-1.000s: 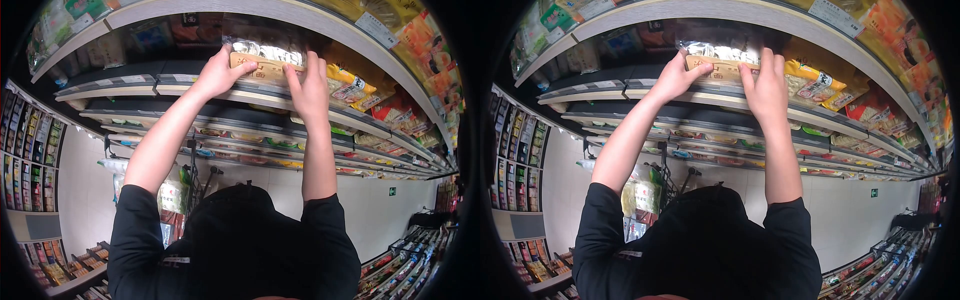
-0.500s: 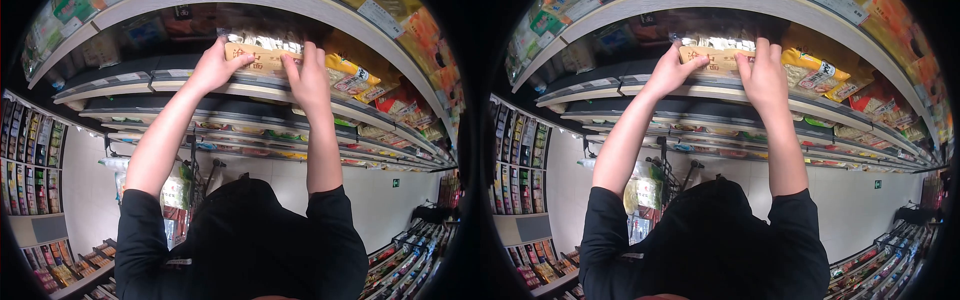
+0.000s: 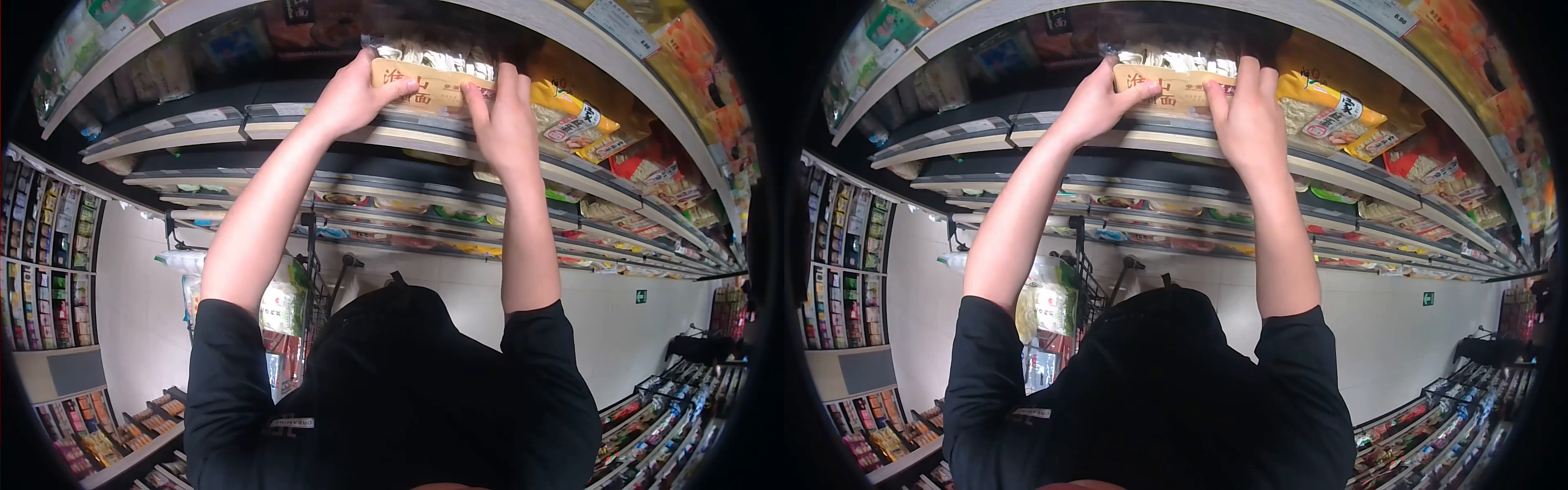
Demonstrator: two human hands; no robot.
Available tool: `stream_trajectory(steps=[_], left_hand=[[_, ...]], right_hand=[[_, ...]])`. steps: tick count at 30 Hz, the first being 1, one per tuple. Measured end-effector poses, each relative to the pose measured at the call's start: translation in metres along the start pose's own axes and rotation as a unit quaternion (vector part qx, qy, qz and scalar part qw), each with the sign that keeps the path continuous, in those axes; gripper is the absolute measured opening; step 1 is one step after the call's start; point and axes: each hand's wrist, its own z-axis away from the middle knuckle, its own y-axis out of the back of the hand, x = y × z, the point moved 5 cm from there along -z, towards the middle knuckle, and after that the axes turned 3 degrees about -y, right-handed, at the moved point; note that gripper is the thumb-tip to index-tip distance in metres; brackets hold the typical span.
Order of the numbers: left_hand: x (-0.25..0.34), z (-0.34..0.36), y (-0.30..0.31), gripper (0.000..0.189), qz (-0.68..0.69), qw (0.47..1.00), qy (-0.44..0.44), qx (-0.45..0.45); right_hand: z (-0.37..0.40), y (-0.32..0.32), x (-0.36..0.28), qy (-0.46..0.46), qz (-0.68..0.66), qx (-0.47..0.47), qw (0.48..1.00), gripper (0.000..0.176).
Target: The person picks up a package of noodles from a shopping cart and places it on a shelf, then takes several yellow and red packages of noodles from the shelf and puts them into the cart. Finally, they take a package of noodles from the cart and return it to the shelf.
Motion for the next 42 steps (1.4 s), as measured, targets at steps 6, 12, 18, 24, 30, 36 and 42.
stream_trajectory(steps=[6, 12, 18, 24, 30, 36, 42], left_hand=[[0.008, 0.004, -0.001, 0.074, -0.023, 1.000, -0.006, 0.020], [0.016, 0.011, 0.007, 0.081, -0.027, 0.999, 0.006, 0.018], [0.018, 0.015, 0.014, 0.087, -0.013, 0.998, -0.053, 0.016], [0.020, 0.012, 0.021, 0.113, 0.041, 0.999, -0.013, -0.031], [0.007, -0.002, 0.019, 0.115, 0.044, 0.998, 0.011, -0.049], [-0.011, -0.003, 0.043, 0.070, 0.403, 0.906, 0.063, -0.116], [-0.048, -0.039, 0.030, 0.048, 0.226, 0.934, 0.271, -0.049]], right_hand=[[0.002, 0.001, -0.001, -0.005, 0.003, -0.012, 1.000, 0.056], [0.007, 0.002, -0.009, 0.010, -0.005, 0.014, 1.000, 0.056], [0.028, 0.024, -0.035, 0.108, 0.070, 0.125, 0.984, 0.062], [0.021, 0.024, -0.028, 0.161, 0.070, 0.090, 0.980, 0.058], [-0.011, 0.033, -0.044, 0.213, 0.052, 0.042, 0.975, 0.059], [-0.024, 0.023, -0.047, 0.220, 0.191, -0.089, 0.952, 0.073], [-0.029, 0.015, -0.048, 0.194, 0.213, -0.103, 0.952, 0.073]])
